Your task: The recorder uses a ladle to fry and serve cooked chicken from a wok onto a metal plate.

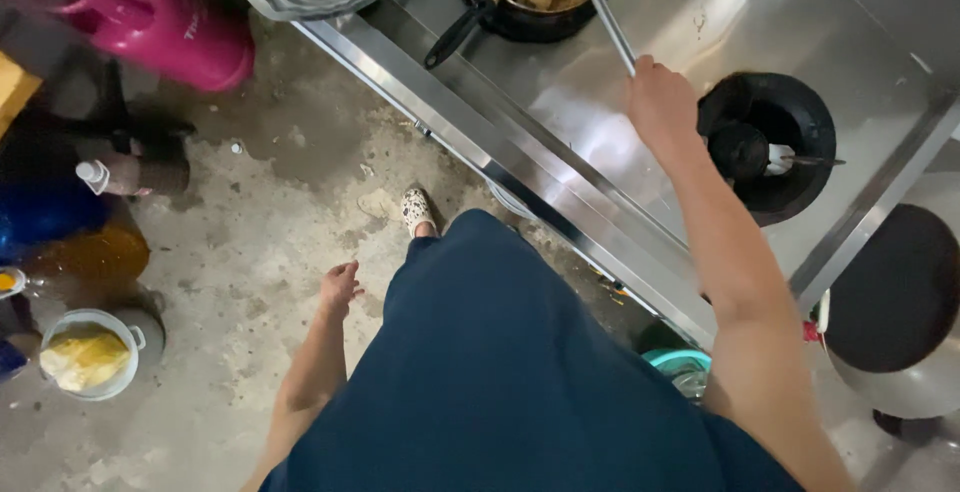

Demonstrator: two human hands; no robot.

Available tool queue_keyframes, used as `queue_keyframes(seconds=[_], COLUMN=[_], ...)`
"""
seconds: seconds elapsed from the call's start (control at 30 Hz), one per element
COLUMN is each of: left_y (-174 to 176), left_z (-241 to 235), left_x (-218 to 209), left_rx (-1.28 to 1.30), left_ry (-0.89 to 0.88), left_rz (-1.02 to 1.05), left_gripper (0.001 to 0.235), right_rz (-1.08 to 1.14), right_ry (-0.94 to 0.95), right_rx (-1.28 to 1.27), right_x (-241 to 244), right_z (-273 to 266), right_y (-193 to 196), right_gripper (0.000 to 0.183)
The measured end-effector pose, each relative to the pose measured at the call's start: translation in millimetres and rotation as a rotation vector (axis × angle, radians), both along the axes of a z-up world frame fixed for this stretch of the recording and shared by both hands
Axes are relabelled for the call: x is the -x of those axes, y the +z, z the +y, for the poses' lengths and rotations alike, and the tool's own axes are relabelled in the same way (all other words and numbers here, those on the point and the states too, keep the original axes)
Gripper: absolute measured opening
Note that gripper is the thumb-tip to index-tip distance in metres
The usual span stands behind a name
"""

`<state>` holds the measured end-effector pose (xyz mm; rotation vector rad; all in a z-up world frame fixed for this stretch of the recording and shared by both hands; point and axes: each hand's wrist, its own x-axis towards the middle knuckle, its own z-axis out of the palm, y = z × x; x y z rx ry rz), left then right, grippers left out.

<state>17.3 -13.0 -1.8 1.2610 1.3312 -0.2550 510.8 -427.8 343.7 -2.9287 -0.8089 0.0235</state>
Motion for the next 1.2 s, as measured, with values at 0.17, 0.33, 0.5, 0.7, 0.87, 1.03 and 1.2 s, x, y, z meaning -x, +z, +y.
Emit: queue_keyframes(seconds=[0.17, 0.33, 0.5, 0.7, 0.87, 1.03, 1.2], left_y=[27, 12, -3, 3, -2, -3, 14], left_z=[-5, -11, -12, -11, -10, -10, -17], left_x=[-6, 1, 4, 0, 4, 16, 16], left_rx=[-0.024, 0.005, 0.027, 0.011, 0.041, 0.057, 0.069], left_ry=[-0.007, -0.020, -0.017, -0.036, 0.016, 0.020, 0.016], left_rz=[0.068, 0.059, -0.008, 0.012, 0.006, 0.048, 0.082], left_gripper=[0.043, 0.045, 0.050, 0.051, 0.051, 0.053, 0.054], right_rz=[0.006, 0.037, 0.098, 0.228, 0.069, 0.089, 0.321], right_ry=[0.000, -0.039, -0.032, -0.069, 0.011, -0.041, -0.207], right_rx=[0.047, 0.053, 0.040, 0.123, 0.051, -0.071, -0.409], right_x=[23, 55, 78, 77, 62, 40, 40], right_z=[-37, -80, -104, -94, -91, -84, -37], right_y=[32, 90, 145, 143, 95, 54, 74], right_gripper=[0.036, 0.035, 0.032, 0.033, 0.037, 0.041, 0.036])
